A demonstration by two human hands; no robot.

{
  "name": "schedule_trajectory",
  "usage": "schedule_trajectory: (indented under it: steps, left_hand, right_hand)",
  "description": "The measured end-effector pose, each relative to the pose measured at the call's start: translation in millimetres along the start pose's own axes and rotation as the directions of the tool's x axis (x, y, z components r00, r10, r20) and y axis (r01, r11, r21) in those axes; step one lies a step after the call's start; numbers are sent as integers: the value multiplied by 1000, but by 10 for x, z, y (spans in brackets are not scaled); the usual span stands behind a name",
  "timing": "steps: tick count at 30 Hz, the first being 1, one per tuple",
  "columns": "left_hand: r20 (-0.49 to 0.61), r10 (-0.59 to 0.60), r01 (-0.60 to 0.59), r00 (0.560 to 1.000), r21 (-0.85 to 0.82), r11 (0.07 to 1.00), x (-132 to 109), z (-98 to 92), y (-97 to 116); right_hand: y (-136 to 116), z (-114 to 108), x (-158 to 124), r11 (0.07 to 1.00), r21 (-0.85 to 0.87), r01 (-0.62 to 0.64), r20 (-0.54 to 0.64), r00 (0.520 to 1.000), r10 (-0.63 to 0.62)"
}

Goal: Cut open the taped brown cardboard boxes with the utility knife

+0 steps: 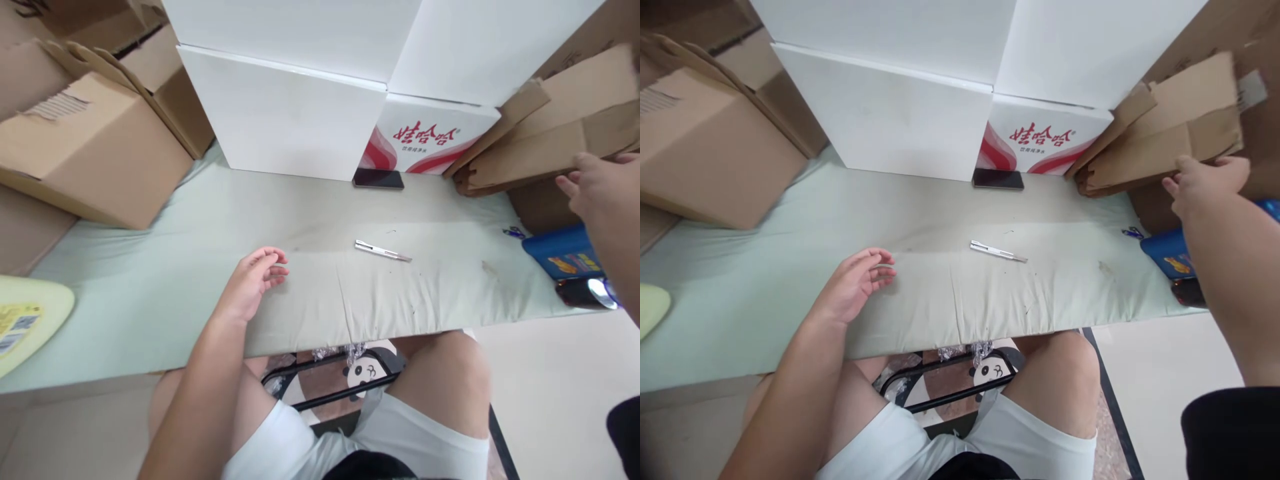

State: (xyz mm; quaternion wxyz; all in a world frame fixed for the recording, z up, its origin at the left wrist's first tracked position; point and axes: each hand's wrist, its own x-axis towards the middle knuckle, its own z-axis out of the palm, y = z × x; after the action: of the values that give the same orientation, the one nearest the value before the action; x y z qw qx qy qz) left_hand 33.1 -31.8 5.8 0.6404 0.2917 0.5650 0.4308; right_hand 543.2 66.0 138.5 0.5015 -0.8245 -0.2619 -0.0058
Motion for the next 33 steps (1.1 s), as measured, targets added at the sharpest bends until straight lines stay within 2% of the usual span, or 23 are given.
schedule_trajectory:
  steps: [3, 6, 8, 9, 10, 11, 13, 14, 15, 16, 17, 18, 19, 21, 23, 25, 28, 30, 32, 33]
  left_hand:
    - [15, 13, -13, 1000, -21, 1000, -36, -71, 69]
    - [2, 59, -59, 998, -64, 996, -92, -200, 165]
    - [-24, 104, -106, 994, -112, 988, -132, -305, 227]
    - [-49, 134, -140, 990, -145, 979, -150, -360, 254]
    - [-85, 168, -181, 982, -182, 966, -165, -415, 277]
    - [-132, 204, -229, 970, -219, 948, -176, -469, 296]
    - [-251, 263, -329, 932, -277, 903, -189, -573, 320]
    - [-313, 279, -373, 908, -296, 879, -192, -620, 326]
    - [-368, 287, -408, 884, -311, 858, -194, -665, 329]
    - [-412, 288, -435, 864, -324, 840, -196, -706, 328]
    - [-443, 286, -453, 850, -338, 825, -199, -745, 326]
    - [-460, 284, -466, 841, -350, 813, -202, -782, 321]
    - [-467, 284, -474, 837, -360, 804, -205, -818, 315]
    - [-459, 292, -480, 839, -370, 795, -213, -893, 302]
    - [-442, 301, -479, 845, -375, 794, -218, -975, 292]
    - [-431, 297, -470, 852, -381, 796, -217, -1060, 290]
    - [-435, 265, -450, 860, -405, 796, -199, -1173, 299]
    - [-453, 243, -448, 858, -427, 786, -189, -1231, 307]
    - [-511, 230, -484, 828, -445, 754, -194, -1283, 309]
    - [-556, 231, -522, 798, -446, 727, -203, -1310, 306]
  right_hand:
    - [-83, 22, -286, 997, -16, -69, 32, 997, 70]
    - [-125, 105, -772, 998, -52, 18, 208, 978, -7]
    - [-198, 240, -1182, 986, -70, 149, 379, 918, -112]
    - [-261, 336, -1413, 972, -58, 228, 480, 860, -173]
    - [-345, 451, -1662, 952, -25, 304, 580, 780, -234]
    - [-449, 582, -1928, 925, 28, 378, 668, 681, -299]
    - [-715, 880, -2510, 862, 161, 481, 782, 471, -409]
    - [-873, 1038, -2819, 810, 255, 528, 814, 336, -475]
    - [-1044, 1192, -3134, 685, 411, 601, 800, 122, -587]
    - [-1225, 1338, -3447, 545, 553, 630, 731, -53, -680]
    - [-1413, 1471, -3752, 422, 649, 633, 651, -175, -739]
    - [-1604, 1588, -4041, 322, 703, 634, 587, -262, -766]
    - [-1790, 1689, -4306, 246, 726, 642, 547, -322, -773]
    - [-2130, 1854, -4744, 163, 728, 665, 531, -398, -748]
    - [-2391, 1997, -5044, 105, 696, 710, 514, -390, -764]
    - [-2553, 2135, -5220, 45, 655, 754, 502, -389, -773]
    - [-2624, 2297, -5300, -78, 623, 778, 470, -453, -758]
    - [-2574, 2325, -5252, -130, 605, 785, 440, -466, -768]
    - [-2449, 2259, -5125, -152, 600, 785, 417, -470, -778]
    - [-2357, 2187, -5029, -166, 607, 778, 401, -479, -781]
